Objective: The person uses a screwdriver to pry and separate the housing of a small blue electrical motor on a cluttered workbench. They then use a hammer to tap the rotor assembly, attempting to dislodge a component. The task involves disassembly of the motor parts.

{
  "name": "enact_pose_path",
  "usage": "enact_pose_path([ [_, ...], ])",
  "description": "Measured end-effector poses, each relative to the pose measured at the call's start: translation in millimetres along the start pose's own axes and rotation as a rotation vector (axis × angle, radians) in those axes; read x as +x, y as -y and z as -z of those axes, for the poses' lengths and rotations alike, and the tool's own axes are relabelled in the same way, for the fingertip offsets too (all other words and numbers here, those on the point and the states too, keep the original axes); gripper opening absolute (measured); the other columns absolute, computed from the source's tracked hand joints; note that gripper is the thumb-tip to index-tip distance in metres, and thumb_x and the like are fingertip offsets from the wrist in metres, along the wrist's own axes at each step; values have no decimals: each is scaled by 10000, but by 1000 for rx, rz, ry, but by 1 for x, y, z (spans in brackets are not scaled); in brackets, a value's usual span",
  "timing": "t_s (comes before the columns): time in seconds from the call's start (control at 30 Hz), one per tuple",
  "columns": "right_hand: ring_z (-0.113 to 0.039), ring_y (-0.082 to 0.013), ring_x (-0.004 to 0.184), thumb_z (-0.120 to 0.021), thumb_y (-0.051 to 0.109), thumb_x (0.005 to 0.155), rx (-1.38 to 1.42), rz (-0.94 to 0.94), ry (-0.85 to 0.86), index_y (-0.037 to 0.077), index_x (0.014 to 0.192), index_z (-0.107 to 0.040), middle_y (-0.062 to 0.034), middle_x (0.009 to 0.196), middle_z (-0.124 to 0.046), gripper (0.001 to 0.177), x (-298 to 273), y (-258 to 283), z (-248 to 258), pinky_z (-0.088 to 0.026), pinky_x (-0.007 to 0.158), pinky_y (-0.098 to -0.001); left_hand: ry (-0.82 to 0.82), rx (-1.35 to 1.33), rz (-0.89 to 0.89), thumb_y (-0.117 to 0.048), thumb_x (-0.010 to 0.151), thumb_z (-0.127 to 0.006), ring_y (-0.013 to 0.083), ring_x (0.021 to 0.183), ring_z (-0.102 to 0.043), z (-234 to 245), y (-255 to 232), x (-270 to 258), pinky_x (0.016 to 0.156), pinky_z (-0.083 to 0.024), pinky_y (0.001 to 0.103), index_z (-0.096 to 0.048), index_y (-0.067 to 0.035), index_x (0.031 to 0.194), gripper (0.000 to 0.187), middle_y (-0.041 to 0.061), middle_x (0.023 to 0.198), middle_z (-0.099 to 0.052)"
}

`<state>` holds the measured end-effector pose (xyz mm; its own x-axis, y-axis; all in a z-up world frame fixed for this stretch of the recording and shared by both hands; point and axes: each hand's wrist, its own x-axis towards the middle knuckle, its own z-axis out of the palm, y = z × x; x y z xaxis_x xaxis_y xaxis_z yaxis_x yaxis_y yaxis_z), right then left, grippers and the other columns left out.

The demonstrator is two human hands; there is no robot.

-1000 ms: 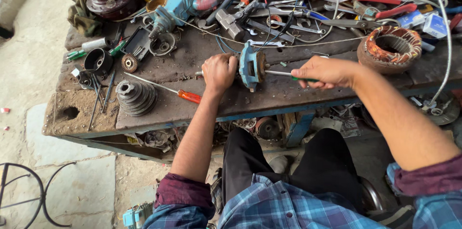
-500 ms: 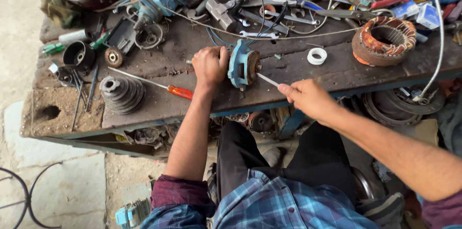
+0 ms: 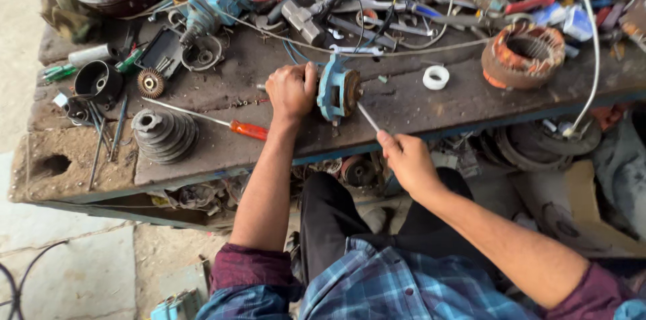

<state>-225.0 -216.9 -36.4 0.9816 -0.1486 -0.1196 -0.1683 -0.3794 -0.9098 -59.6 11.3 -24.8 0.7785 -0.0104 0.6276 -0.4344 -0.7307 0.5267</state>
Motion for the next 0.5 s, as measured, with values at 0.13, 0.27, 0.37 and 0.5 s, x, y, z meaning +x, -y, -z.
enact_pose_path([
  [0.13,-357,-71,463,-583,451,1013,228,-63,0,49,685,-526,34,539,-400,522,-4,0,-15,-267,415,-292,-29,25,-73,-328,950,-594,401,700,-675,2,0,6,641,-504,509,-735,-51,718,388,197,727,-687],
  [0.27,-359,-66,448,-577,458,1017,392,-93,-20,67,699,-499,39,540,-396,510,-9,-3,-36,-265,398,-267,-26,24,-53,-327,944,-595,396,708,-679,0,2,3,649,-502,515,-735,-54,715,383,193,722,-687],
  [0.37,-378,-67,437,-576,457,1009,473,-136,-35,81,717,-494,41,541,-407,484,-9,-2,-47,-271,387,-257,-31,18,-59,-324,943,-590,393,715,-682,0,4,4,657,-505,514,-734,-57,718,378,189,725,-691],
  [0.5,-355,-65,422,-563,471,1016,516,-183,-62,86,727,-504,39,537,-402,485,-14,-1,-56,-257,376,-250,-38,47,-90,-331,942,-592,397,714,-680,-2,5,1,658,-504,519,-732,-54,722,380,193,728,-692],
])
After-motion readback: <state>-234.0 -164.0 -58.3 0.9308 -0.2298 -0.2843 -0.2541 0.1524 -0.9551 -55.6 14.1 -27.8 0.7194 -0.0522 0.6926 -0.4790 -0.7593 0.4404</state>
